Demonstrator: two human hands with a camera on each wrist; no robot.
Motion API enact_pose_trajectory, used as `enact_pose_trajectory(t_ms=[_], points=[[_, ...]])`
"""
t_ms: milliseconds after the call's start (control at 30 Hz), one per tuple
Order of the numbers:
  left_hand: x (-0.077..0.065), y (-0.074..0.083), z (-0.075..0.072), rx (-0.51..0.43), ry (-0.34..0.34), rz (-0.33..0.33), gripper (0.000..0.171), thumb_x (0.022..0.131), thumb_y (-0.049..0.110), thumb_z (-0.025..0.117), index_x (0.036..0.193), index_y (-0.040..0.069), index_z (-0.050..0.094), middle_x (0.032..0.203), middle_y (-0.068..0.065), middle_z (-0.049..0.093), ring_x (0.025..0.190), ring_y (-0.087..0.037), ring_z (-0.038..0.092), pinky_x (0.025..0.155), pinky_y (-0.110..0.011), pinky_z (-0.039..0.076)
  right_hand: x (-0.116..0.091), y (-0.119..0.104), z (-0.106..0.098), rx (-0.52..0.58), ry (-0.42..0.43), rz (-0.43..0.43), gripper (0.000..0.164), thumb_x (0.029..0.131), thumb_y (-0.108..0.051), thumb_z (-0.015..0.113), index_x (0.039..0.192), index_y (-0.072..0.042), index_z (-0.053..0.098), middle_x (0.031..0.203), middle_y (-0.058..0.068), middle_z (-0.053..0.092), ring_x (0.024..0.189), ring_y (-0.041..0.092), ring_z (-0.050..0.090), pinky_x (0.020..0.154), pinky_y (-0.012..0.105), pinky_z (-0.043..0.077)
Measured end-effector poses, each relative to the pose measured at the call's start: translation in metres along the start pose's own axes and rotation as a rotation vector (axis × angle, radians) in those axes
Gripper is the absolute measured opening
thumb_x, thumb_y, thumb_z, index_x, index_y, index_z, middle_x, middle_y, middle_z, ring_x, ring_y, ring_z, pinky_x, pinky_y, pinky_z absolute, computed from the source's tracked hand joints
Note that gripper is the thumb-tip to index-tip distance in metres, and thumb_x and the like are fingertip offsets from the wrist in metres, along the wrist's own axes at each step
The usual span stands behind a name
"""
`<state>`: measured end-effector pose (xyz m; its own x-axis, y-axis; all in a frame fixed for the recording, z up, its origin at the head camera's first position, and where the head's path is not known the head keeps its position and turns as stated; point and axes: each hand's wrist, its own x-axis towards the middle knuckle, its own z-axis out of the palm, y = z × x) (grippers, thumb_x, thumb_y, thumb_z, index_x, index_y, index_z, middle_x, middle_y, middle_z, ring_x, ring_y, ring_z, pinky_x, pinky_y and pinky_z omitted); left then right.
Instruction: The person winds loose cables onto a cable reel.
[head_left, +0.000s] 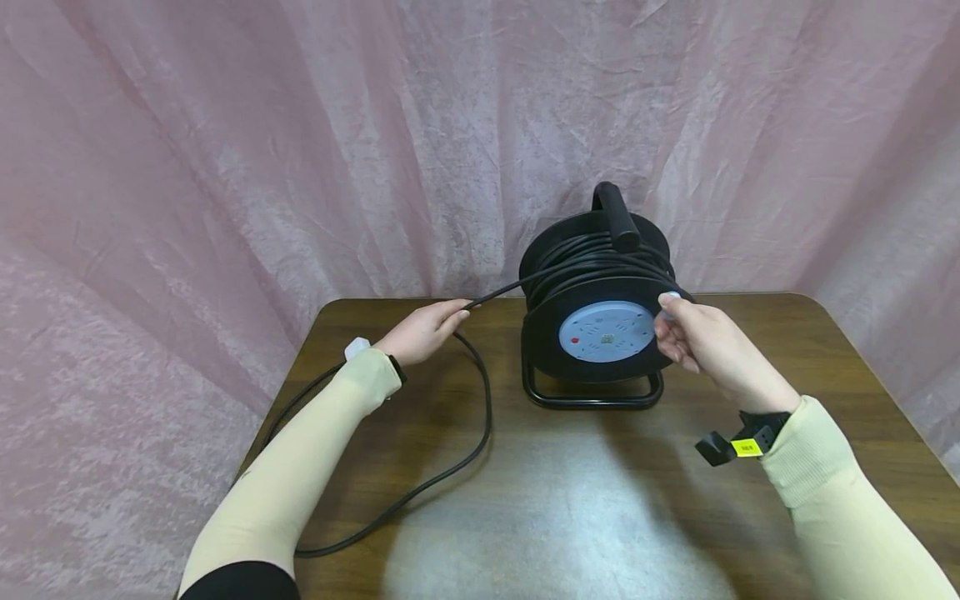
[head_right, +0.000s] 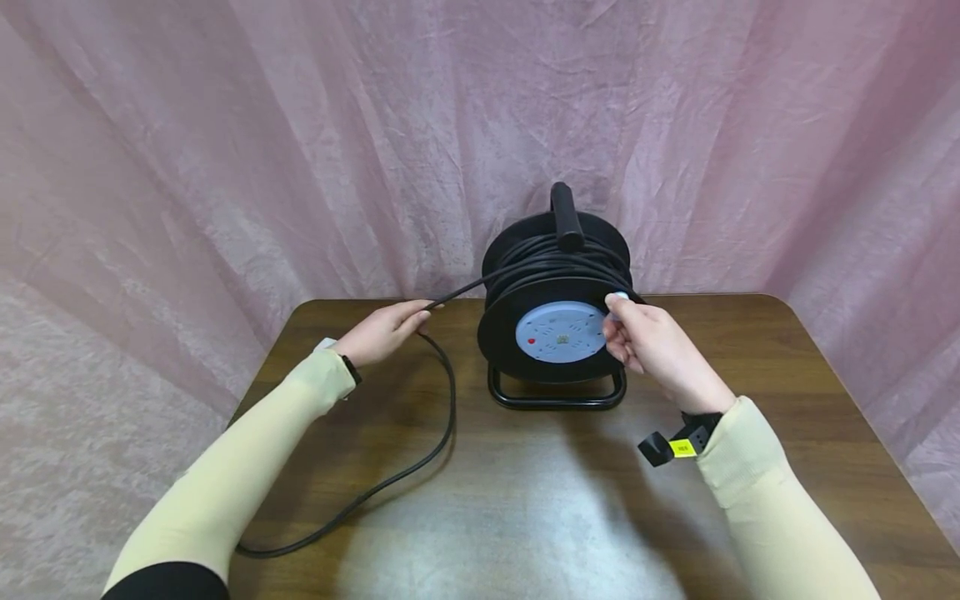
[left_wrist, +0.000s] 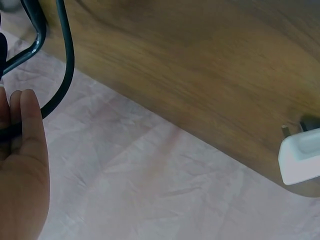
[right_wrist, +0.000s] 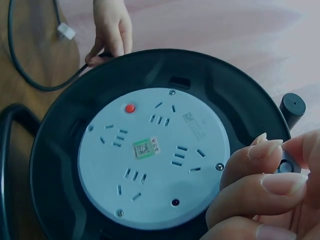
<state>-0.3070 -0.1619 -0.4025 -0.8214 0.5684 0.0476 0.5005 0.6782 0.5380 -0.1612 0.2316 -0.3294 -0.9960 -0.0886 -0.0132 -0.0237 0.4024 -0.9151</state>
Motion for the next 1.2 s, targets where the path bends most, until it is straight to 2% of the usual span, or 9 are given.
enact_pose_trajectory(t_ms=[167, 433, 700, 967, 1200], points=[[0.004, 0.006, 0.006, -0.046, -0.017, 0.013, 0.039, 0.109, 0.039, 0.037, 0.143, 0.028, 0.05, 0.113, 0.004, 0.066, 0.106, -0.017, 0.064, 0.098, -0.038, 0.046, -0.001, 0.005, -0.003, -0.042, 0.001, 0.021, 0.065, 0.105, -0.054, 0.035, 0.095, 0.007, 0.054, 0.067, 0.002, 0.053, 0.057, 0.01, 0.046, 0.047, 0.024, 0.037], [0.008, 0.014, 0.01, -0.071, 0.004, 0.06, 0.034, 0.109, 0.035, 0.039, 0.137, 0.025, 0.057, 0.106, 0.004, 0.067, 0.101, -0.014, 0.064, 0.094, -0.034, 0.047, -0.004, 0.012, -0.008, -0.088, 0.001, 0.056, 0.067, 0.104, -0.059, 0.033, 0.095, 0.004, 0.054, 0.068, 0.005, 0.052, 0.057, 0.013, 0.045, 0.049, 0.028, 0.037], [0.01, 0.023, 0.016, -0.1, -0.02, 0.074, 0.034, 0.109, 0.035, 0.038, 0.135, 0.023, 0.057, 0.108, -0.008, 0.069, 0.099, -0.012, 0.062, 0.093, -0.036, 0.047, -0.008, 0.018, -0.011, -0.142, -0.003, 0.074, 0.07, 0.104, -0.061, 0.031, 0.098, 0.005, 0.054, 0.07, 0.005, 0.052, 0.059, 0.013, 0.048, 0.051, 0.028, 0.039], [0.015, 0.029, 0.02, -0.096, -0.025, 0.109, 0.032, 0.109, 0.032, 0.038, 0.132, 0.02, 0.058, 0.104, -0.005, 0.067, 0.097, -0.015, 0.061, 0.091, -0.035, 0.047, -0.012, 0.029, -0.013, -0.164, -0.021, 0.099, 0.069, 0.103, -0.063, 0.03, 0.097, 0.001, 0.055, 0.071, 0.007, 0.052, 0.06, 0.015, 0.048, 0.054, 0.03, 0.041], [0.018, 0.032, 0.022, -0.088, -0.009, 0.138, 0.03, 0.11, 0.029, 0.038, 0.127, 0.016, 0.059, 0.099, -0.004, 0.065, 0.097, -0.02, 0.061, 0.089, -0.034, 0.046, -0.011, 0.041, -0.013, -0.155, -0.035, 0.12, 0.068, 0.104, -0.062, 0.03, 0.097, 0.002, 0.054, 0.072, 0.007, 0.052, 0.059, 0.014, 0.046, 0.053, 0.029, 0.04]])
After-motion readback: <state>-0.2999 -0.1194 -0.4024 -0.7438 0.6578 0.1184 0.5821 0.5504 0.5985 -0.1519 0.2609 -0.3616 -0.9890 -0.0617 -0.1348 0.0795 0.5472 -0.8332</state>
